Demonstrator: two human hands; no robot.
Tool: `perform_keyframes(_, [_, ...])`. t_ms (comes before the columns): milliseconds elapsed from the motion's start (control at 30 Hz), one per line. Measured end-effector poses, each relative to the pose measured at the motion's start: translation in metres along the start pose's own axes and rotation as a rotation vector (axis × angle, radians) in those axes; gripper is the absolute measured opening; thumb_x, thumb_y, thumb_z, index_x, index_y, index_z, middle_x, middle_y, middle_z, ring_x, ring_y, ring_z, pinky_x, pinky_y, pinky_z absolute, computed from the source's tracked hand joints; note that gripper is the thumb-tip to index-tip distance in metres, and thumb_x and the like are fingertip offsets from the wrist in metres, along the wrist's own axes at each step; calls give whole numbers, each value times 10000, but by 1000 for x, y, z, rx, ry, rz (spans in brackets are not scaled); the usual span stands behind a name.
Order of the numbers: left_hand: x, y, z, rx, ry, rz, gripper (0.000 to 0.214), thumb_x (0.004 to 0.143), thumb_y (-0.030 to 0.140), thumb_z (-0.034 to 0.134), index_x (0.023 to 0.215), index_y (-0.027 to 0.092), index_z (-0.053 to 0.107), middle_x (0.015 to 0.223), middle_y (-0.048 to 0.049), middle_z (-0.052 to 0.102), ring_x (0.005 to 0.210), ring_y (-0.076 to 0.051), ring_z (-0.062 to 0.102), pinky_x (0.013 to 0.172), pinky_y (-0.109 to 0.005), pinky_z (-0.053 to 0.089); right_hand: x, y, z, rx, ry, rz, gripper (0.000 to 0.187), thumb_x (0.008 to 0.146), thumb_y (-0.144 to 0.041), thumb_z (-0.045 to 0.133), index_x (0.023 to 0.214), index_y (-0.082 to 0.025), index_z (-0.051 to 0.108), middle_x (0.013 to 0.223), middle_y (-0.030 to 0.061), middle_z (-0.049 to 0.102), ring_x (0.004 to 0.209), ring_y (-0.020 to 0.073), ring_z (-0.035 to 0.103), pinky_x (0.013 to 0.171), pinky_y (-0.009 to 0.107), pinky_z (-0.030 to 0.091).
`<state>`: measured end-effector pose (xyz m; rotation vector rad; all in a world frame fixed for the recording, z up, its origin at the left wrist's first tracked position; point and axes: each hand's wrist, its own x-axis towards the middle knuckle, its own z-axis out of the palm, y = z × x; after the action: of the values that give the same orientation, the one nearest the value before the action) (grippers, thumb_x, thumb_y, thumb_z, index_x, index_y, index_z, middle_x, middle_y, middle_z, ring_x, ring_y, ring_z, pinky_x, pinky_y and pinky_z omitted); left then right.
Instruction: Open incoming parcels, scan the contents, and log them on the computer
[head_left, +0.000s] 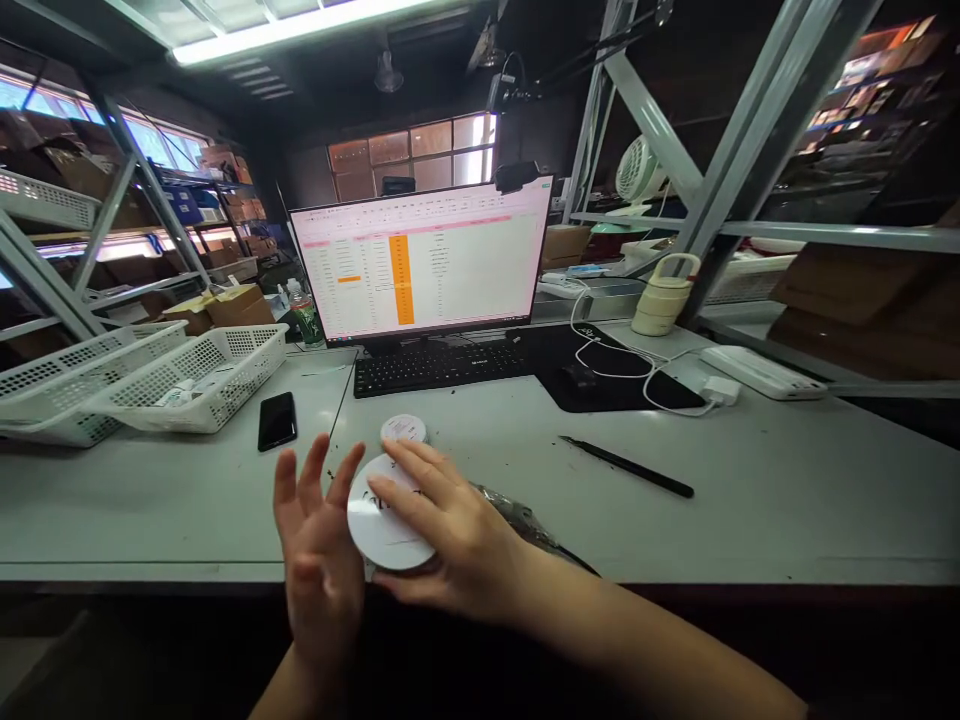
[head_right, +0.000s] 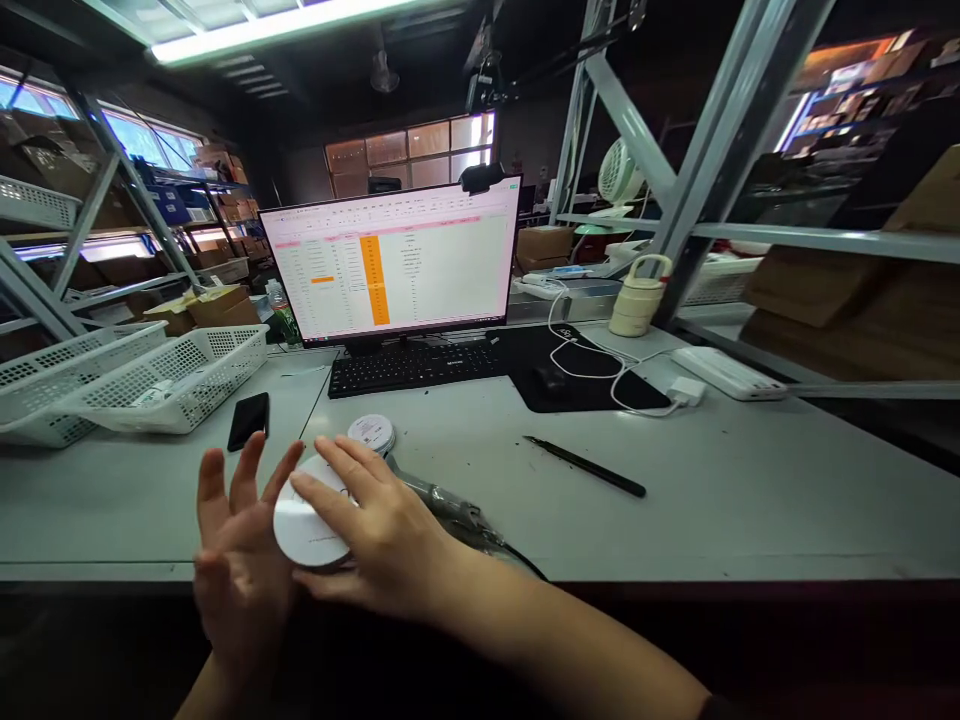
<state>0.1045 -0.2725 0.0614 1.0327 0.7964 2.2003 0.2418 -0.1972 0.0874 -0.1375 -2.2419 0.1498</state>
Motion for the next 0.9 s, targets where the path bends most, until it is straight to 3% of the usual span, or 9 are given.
perform_keyframes(100, [-16, -16, -6, -251, -38, -305, 654, 924, 721, 491, 1495, 403, 494, 1642, 8, 383, 1557, -330, 248, 1270, -488, 238, -12, 0, 16, 21, 167, -35, 882, 891, -452, 695, 1595, -147, 261, 1590, 259, 372, 1534, 392, 244, 1168, 627, 360])
perform_keyframes(167, [-27, -29, -14, -323, -89, -509, 687, 919, 756, 454, 1471, 357, 548, 1602, -11, 451, 1569, -317, 211, 1288, -454, 185, -18, -3, 23, 4, 125, -13, 923, 896, -470, 679, 1616, -144, 201, 1599, 266, 346, 1537, 396, 228, 1177, 650, 324])
perform_keyframes(200, [-33, -35, -16, -334, -81, -539, 693, 913, 755, 466, 1466, 348, 559, 1588, -16, 471, 1570, -317, 207, 1290, -457, 177, -20, -5, 25, 6, 86, 9, 952, 895, -510, 674, 1621, -139, 181, 1605, 272, 329, 1535, 394, 233, 1181, 647, 317])
perform_keyframes(300, [-52, -44, -18, -308, 4, -480, 636, 894, 715, 541, 1421, 365, 601, 1569, 5, 493, 1568, -303, 221, 1283, -456, 205, -24, -11, 26, 45, 32, 62, 1017, 859, -683, 645, 1621, -182, 195, 1636, 258, 255, 1519, 388, 260, 1169, 615, 347])
perform_keyframes(400, [-67, -49, -15, -313, 69, -503, 686, 821, 792, 583, 1360, 372, 648, 1525, -14, 539, 1546, -309, 288, 1269, -468, 248, -27, -14, 28, 55, 118, 63, 893, 870, -730, 588, 1578, -262, 311, 1604, 202, 291, 1460, 376, 342, 1135, 603, 388])
perform_keyframes(533, [-75, -60, -20, -336, 99, -616, 812, 707, 907, 579, 1319, 379, 662, 1394, -54, 639, 1461, -340, 438, 1238, -537, 303, -30, -14, 36, 40, 249, -8, 735, 924, -676, 531, 1496, -222, 442, 1466, 182, 401, 1331, 349, 449, 1096, 602, 414])
perform_keyframes(667, [-75, -63, -25, -326, 114, -613, 680, 718, 855, 614, 1200, 385, 716, 1311, -27, 685, 1436, -306, 476, 1230, -477, 344, -30, -16, 35, 27, 279, -45, 636, 947, -586, 524, 1439, -184, 495, 1438, 194, 385, 1311, 355, 436, 1041, 594, 450])
perform_keyframes(900, [-71, -42, -4, -333, 322, -478, 474, 747, 767, 675, 1052, 414, 758, 1340, 40, 673, 1488, -253, 405, 1245, -390, 323, -19, -19, 22, -4, 236, -113, 599, 892, -505, 615, 1383, -167, 558, 1399, 210, 430, 1289, 364, 456, 1010, 588, 464])
